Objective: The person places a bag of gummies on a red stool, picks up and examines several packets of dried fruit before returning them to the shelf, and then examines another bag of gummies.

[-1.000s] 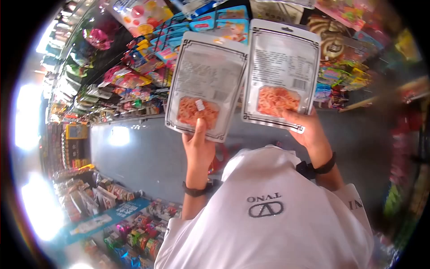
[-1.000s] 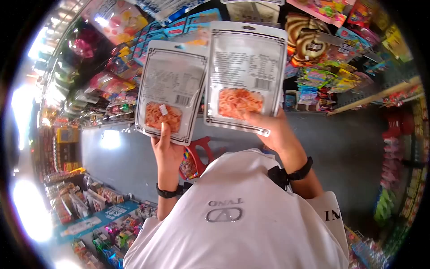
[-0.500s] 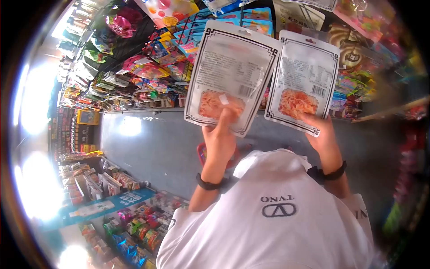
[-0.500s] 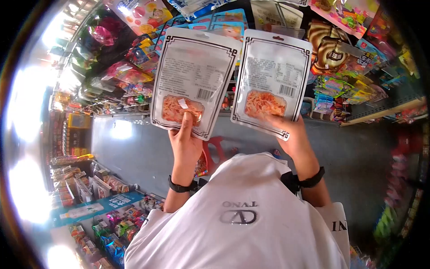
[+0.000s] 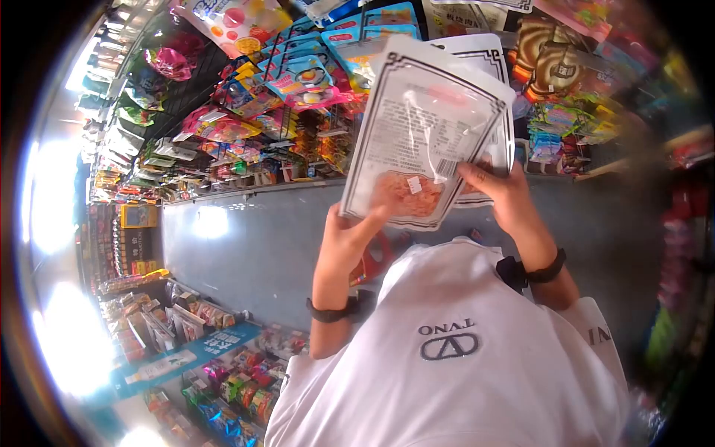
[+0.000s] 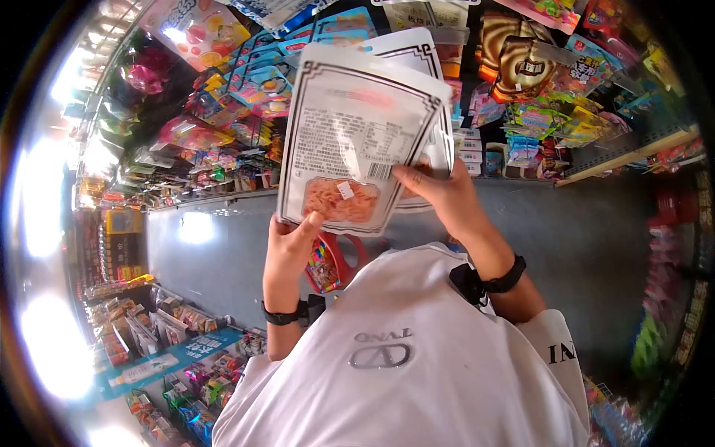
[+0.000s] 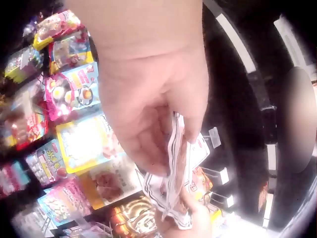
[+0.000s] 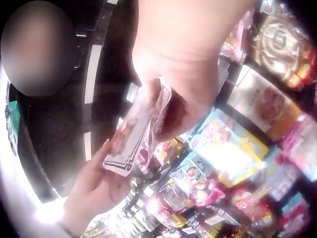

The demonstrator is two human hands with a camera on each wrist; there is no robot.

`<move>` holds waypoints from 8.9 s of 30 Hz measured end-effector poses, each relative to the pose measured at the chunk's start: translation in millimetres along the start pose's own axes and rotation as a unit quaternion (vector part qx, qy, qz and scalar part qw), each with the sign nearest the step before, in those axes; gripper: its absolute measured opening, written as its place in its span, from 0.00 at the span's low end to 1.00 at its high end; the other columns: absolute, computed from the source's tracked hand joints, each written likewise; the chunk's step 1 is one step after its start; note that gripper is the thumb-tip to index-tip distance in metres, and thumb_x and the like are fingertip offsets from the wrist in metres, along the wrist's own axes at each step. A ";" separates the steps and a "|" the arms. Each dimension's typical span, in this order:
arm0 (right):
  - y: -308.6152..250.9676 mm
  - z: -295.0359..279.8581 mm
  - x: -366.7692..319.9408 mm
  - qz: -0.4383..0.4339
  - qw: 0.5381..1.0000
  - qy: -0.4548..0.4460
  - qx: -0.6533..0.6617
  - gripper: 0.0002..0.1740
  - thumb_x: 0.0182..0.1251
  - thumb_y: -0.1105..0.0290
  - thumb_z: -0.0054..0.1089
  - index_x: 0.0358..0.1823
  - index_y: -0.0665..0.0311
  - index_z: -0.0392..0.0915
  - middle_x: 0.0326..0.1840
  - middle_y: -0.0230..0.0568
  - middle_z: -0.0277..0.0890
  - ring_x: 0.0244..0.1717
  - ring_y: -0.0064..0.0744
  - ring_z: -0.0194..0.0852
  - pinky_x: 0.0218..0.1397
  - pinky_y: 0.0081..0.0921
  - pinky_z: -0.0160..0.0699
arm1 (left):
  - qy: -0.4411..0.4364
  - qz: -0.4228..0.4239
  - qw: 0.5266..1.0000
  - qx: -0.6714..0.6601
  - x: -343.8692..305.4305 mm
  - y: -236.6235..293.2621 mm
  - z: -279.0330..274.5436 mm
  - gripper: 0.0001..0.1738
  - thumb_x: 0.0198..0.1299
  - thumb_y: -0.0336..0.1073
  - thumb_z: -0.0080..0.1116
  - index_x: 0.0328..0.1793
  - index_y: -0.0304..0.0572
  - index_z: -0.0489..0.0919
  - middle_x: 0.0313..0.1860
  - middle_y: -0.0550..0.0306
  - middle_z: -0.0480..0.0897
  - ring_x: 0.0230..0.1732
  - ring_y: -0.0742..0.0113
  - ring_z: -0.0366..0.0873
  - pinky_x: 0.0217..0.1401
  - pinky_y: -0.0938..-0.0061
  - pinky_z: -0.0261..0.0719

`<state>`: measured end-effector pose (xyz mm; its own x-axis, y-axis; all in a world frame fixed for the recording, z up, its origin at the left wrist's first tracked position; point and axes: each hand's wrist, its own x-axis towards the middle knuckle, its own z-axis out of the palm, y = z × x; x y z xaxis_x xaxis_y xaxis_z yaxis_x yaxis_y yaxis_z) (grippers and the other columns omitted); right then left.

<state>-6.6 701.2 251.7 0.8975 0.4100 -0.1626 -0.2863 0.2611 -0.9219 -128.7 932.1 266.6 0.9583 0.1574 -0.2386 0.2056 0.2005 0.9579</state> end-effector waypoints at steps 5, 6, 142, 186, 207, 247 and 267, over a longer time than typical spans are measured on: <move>-12.4 -4.3 -4.5 -0.016 0.995 0.000 -0.101 0.15 0.64 0.69 0.70 0.49 0.68 0.81 0.39 0.32 0.83 0.37 0.19 0.78 0.40 0.21 0.78 | -0.044 -0.042 0.998 0.009 -0.2 -13.4 0.8 0.20 0.63 0.38 0.68 0.50 0.23 0.80 0.41 0.50 0.86 0.33 0.71 0.85 0.28 0.77 0.81; -15.2 -2.2 -5.0 -0.015 0.994 -0.004 -0.105 0.14 0.64 0.70 0.69 0.47 0.69 0.81 0.38 0.32 0.82 0.36 0.19 0.78 0.40 0.21 0.78 | -0.044 -0.076 0.993 0.074 1.8 -8.6 -0.1 0.22 0.62 0.38 0.69 0.51 0.23 0.80 0.41 0.50 0.86 0.34 0.70 0.85 0.31 0.74 0.83; 21.5 -68.7 11.4 -0.136 0.972 0.123 -0.146 0.12 0.73 0.65 0.60 0.49 0.67 0.79 0.34 0.21 0.76 0.31 0.08 0.62 0.33 0.14 0.60 | 0.149 0.127 0.979 -0.049 24.4 -50.9 -29.4 0.20 0.70 0.33 0.58 0.65 0.33 0.73 0.54 0.59 0.81 0.51 0.74 0.77 0.55 0.78 0.74; 20.8 -72.6 15.6 0.058 0.904 -0.222 0.361 0.26 0.73 0.46 0.49 0.47 0.67 0.68 0.28 0.34 0.63 0.26 0.23 0.62 0.26 0.19 0.61 | 0.060 -0.038 0.970 -0.231 71.0 -52.1 -27.8 0.16 0.75 0.40 0.51 0.59 0.36 0.77 0.50 0.58 0.85 0.44 0.72 0.84 0.47 0.75 0.85; 101.4 82.1 35.7 -0.100 0.909 0.085 -0.395 0.22 0.72 0.56 0.60 0.46 0.73 0.76 0.32 0.53 0.78 0.31 0.40 0.78 0.36 0.34 0.74 | -0.018 0.024 0.995 0.093 58.7 -66.7 -107.8 0.14 0.72 0.34 0.57 0.55 0.30 0.78 0.44 0.62 0.82 0.44 0.79 0.75 0.46 0.78 0.77; -123.6 -50.2 110.0 -0.386 0.896 0.104 -0.194 0.29 0.70 0.70 0.63 0.68 0.69 0.62 0.66 0.47 0.67 0.64 0.34 0.70 0.65 0.33 0.73 | 0.045 0.208 0.959 -0.189 159.5 4.9 34.4 0.22 0.53 0.25 0.65 0.55 0.32 0.75 0.45 0.56 0.82 0.42 0.67 0.82 0.48 0.73 0.81; -162.9 -60.8 184.5 -0.410 0.885 0.030 -0.217 0.42 0.64 0.77 0.66 0.76 0.65 0.52 0.66 0.44 0.68 0.67 0.35 0.69 0.68 0.35 0.69 | 0.032 0.245 0.957 -0.148 227.2 81.2 100.8 0.19 0.61 0.29 0.59 0.58 0.31 0.77 0.49 0.56 0.83 0.48 0.68 0.80 0.54 0.72 0.78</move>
<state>226.1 681.2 350.5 0.7636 0.1881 0.6177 0.6143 0.0830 -0.7847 125.8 886.7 306.3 0.9090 0.3600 0.2101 -0.3409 0.3519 0.8718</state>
